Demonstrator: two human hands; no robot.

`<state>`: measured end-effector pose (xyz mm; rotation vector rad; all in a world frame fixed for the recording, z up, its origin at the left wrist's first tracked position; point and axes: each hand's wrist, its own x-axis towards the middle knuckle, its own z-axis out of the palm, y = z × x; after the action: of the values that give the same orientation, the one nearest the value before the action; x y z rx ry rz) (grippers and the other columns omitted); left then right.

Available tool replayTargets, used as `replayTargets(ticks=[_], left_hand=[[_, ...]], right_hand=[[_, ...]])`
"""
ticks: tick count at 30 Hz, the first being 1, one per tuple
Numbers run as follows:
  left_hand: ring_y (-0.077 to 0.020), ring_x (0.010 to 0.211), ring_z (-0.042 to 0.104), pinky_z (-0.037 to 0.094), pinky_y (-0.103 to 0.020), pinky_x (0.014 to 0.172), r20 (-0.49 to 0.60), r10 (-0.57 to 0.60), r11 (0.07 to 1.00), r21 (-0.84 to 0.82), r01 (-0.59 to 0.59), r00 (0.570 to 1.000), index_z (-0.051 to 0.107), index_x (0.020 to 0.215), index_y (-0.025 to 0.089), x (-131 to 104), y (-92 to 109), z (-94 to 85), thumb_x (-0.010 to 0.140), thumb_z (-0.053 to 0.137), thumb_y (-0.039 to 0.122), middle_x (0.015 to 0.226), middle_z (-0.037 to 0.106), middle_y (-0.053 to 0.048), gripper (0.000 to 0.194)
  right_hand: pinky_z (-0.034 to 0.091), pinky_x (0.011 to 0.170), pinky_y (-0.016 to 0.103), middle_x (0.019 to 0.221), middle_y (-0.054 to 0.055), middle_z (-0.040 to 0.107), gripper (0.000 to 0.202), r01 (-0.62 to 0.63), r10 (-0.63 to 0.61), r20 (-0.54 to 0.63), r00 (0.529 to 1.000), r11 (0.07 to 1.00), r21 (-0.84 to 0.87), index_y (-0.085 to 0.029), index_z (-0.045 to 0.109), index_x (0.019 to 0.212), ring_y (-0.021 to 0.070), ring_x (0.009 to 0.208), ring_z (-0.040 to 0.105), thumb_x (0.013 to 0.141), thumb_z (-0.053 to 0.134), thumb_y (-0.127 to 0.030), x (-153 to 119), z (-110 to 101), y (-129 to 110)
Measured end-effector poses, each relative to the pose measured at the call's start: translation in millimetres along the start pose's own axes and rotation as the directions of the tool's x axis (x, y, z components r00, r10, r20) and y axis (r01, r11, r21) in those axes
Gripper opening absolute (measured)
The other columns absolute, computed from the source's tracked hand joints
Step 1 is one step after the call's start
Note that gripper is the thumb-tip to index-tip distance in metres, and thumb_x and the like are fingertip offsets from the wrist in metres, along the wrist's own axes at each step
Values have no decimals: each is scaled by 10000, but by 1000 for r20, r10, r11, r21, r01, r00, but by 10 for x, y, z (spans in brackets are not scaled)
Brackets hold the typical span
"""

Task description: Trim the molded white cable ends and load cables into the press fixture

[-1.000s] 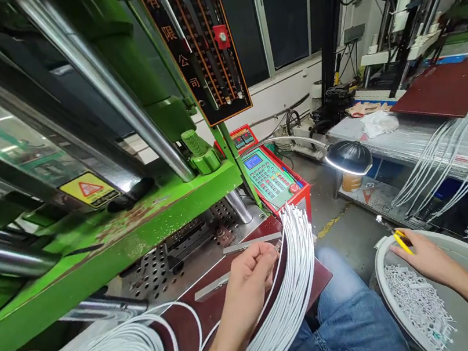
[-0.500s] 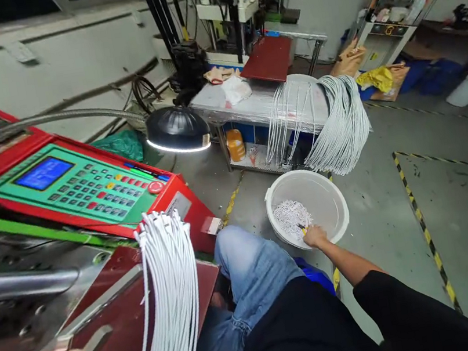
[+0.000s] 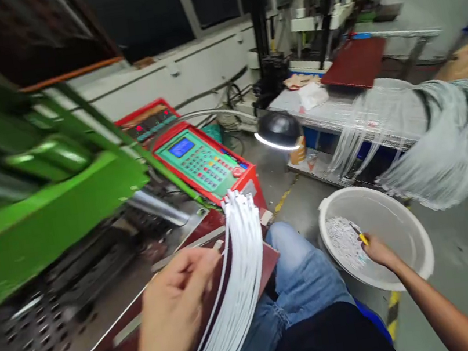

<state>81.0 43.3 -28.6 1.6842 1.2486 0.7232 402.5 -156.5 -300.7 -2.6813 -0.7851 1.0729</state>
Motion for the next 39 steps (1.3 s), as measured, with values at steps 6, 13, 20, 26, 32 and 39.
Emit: replayTargets(ticks=[6, 13, 20, 26, 32, 39], left_hand=[[-98, 502, 390, 301, -202, 469, 76, -30, 999, 45, 26, 997, 628, 683, 163, -89, 152, 137, 797, 605, 463, 545, 499, 24, 322], [-112, 547, 413, 318, -210, 513, 63, 37, 994, 102, -43, 997, 619, 665, 169, -232, 110, 189, 841, 563, 410, 562, 492, 21, 303], [-96, 465, 454, 392, -227, 520, 166, 55, 997, -65, -45, 985, 651, 875, 182, -258, 61, 138, 915, 450, 405, 647, 576, 4, 303], [-167, 737, 595, 454, -249, 676, 4, 398, 904, 168, -393, 917, 662, 966, 216, -239, 19, 265, 843, 582, 219, 839, 652, -51, 147], [-147, 627, 542, 395, -252, 625, 74, 586, 700, 455, -550, 807, 661, 918, 213, -227, -130, 347, 862, 516, 151, 729, 614, -43, 168], [-154, 640, 557, 368, -260, 586, 88, 506, 773, 395, -496, 858, 624, 844, 185, -241, 25, 477, 908, 444, 214, 731, 621, -51, 193]], right_hand=[[448, 664, 263, 768, 8, 571, 312, 623, -690, -143, 710, 520, 585, -178, 575, 951, 155, 704, 558, 904, 461, -464, -949, -715, -1665], [356, 578, 236, 642, -23, 477, 308, 739, -870, -233, 435, 198, 643, -177, 505, 721, 107, 602, 418, 922, 452, -404, -1671, -731, -2637], [342, 582, 252, 644, -17, 480, 332, 749, -841, -236, 487, 264, 607, -180, 476, 711, 117, 604, 420, 924, 434, -431, -1610, -824, -2618], [306, 570, 253, 642, -22, 454, 304, 836, -818, -304, 487, 336, 435, -192, 433, 694, 120, 599, 378, 924, 432, -390, -1675, -882, -2608], [307, 564, 246, 635, -24, 448, 285, 888, -817, -384, 429, 305, 344, -200, 375, 674, 115, 582, 375, 910, 464, -333, -1672, -845, -2581], [389, 585, 243, 668, -2, 541, 301, 815, -847, -263, 461, 287, 504, -188, 516, 762, 138, 621, 495, 920, 466, -438, -1534, -858, -2437]])
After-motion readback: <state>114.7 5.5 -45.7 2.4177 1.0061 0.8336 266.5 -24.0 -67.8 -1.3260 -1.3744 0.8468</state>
